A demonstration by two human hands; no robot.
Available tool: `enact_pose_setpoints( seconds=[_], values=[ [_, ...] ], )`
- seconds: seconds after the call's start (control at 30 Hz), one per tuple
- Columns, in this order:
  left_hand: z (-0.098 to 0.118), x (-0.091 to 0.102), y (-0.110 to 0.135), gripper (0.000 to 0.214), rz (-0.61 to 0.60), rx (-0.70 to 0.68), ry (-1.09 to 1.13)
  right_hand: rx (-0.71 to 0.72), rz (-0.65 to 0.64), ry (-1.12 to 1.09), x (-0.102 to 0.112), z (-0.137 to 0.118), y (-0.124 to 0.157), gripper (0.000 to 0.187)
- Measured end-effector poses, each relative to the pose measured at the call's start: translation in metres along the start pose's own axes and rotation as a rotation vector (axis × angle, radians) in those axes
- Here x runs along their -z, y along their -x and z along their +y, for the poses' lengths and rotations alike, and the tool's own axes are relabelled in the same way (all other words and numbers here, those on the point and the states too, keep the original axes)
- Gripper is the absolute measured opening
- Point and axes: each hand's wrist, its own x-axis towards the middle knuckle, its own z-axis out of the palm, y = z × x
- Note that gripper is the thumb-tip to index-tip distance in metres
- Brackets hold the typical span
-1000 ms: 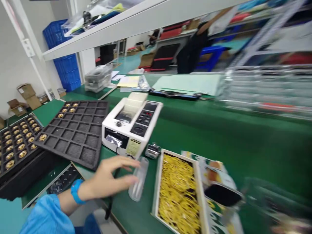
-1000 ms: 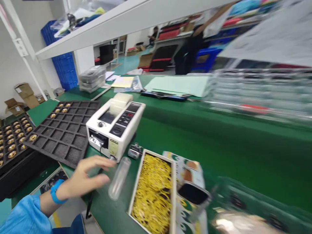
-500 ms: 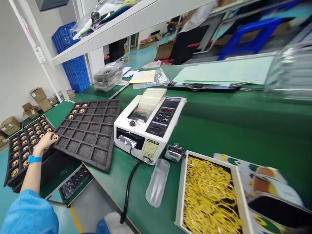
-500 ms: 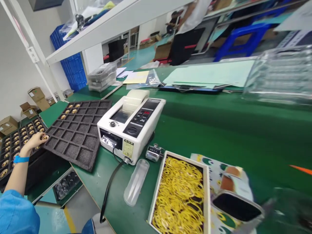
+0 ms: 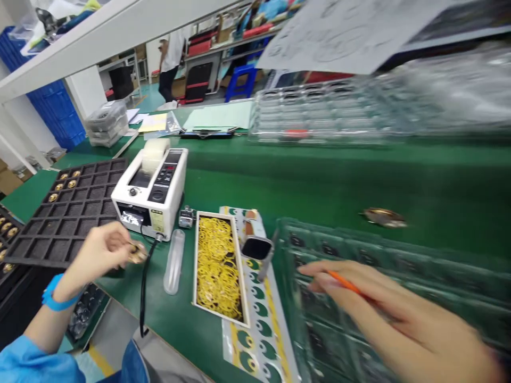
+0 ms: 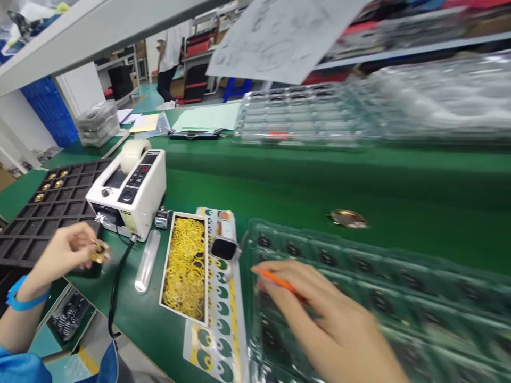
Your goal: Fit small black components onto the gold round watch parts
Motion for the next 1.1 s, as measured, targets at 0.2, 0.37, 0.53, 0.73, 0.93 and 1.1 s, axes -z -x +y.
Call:
enact_pose_setpoints(
  seconds=[0.2,0.37,0.53,0.73,0.93,1.1],
  values=[
    [0.033,-0.114,-0.036,0.028,-0.436,0.001,0.717,-0.050,0.182,0.003,-0.004,-0.035,0.002,0.041],
    [0.032,-0.141,-0.052,0.034,-0.340,0.053,0.820,0.029,0.232,-0.138,-0.008,-0.046,0.013,0.030],
    [0.025,-0.143,-0.045,0.025,-0.340,0.012,0.814,0.087,0.119,-0.101,-0.024,-0.052,0.023,0.014],
    [0.020,-0.145,-0.038,0.034,-0.415,-0.120,0.807,0.013,0.121,-0.118,-0.033,-0.053,0.024,0.015],
    [0.020,-0.141,-0.036,0.033,-0.432,-0.073,0.853,0.139,0.049,-0.221,-0.030,-0.045,0.021,0.030],
    [0.025,-0.136,-0.036,0.032,-0.490,0.003,0.859,0.432,-0.131,-0.042,-0.021,-0.036,0.022,0.033]
  ],
)
